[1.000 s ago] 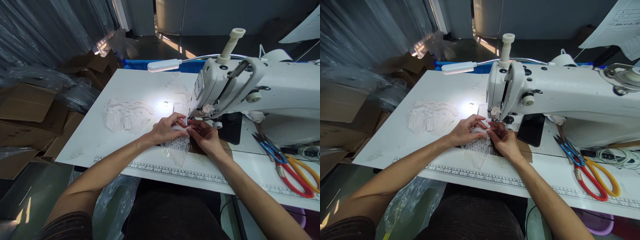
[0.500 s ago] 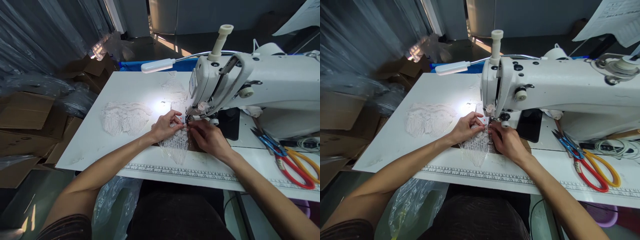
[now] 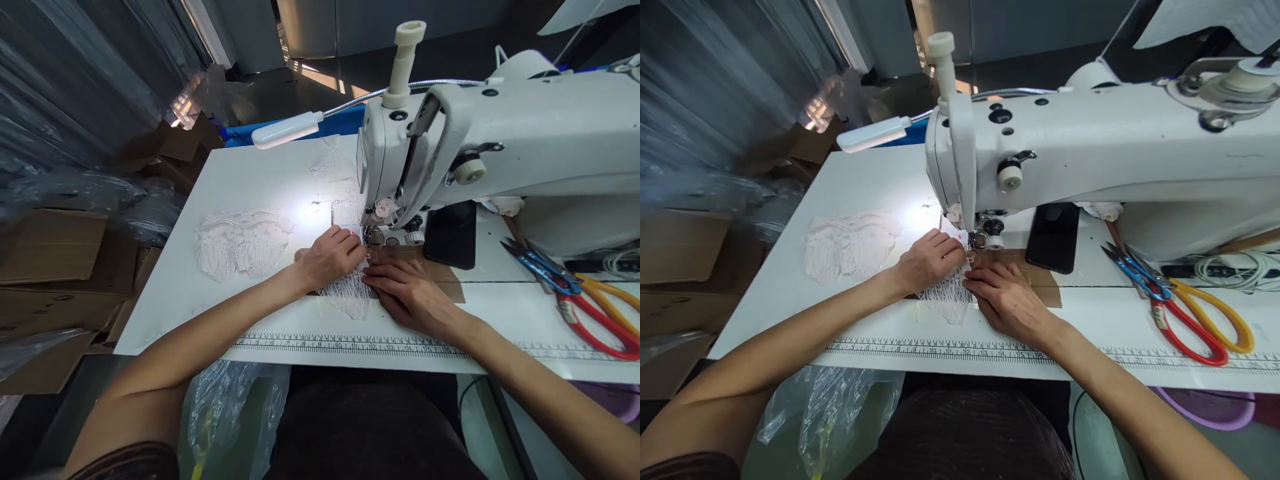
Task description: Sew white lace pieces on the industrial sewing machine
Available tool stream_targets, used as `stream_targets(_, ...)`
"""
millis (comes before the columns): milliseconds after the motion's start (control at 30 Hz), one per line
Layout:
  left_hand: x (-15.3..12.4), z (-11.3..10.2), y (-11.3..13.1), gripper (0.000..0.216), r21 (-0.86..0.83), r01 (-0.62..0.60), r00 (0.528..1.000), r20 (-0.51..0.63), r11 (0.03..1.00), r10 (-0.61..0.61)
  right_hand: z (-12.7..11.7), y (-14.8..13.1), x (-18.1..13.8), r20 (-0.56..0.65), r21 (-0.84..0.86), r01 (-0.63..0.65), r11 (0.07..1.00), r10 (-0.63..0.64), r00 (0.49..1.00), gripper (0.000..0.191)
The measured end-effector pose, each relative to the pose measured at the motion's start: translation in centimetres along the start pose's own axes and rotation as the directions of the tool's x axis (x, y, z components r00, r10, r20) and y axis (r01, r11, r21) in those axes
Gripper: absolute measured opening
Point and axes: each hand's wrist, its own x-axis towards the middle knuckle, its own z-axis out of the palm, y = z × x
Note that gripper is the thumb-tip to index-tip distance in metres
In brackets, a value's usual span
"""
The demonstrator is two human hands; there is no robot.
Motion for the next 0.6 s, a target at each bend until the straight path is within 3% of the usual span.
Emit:
stream_targets(100,-0.2,-0.6,0.3,0.025,0.064,-0.074,0.990,0.121,0.995,0.066,-0.1,0.1,0.0,-0.013,0.030,-0.005,1.000,0.005,1.000,0.029)
stream_targets(233,-0.6,-1.9,0.8,0.025,-0.056,0.007,0.962,0.273,0.998,0.009,-0.9,1.0,0.4,-0.046,0.157,-0.050,0.986,0.058,0.997,0.032)
stream_targets(300,-0.8,-2.4,0.9,0.033,-0.123,0.054,0.944,0.331,0.991,-0.011,-1.4,1.8,0.8,-0.054,0.122,-0.065,0.990,0.072,0.996,0.030)
stream_targets(433,-1.1,-2.7,0.9,0.037,-0.183,0.130,0.926,0.373,0.974,-0.053,-1.5,2.8,1.5,0.011,-0.078,0.090,0.993,-0.089,0.996,0.024)
stream_targets(600,-1.7,-2.3,0.7,0.040,-0.215,0.169,0.929,0.360,0.962,-0.082,-1.1,2.7,1.3,-0.034,-0.048,0.178,0.983,-0.180,0.983,0.030)
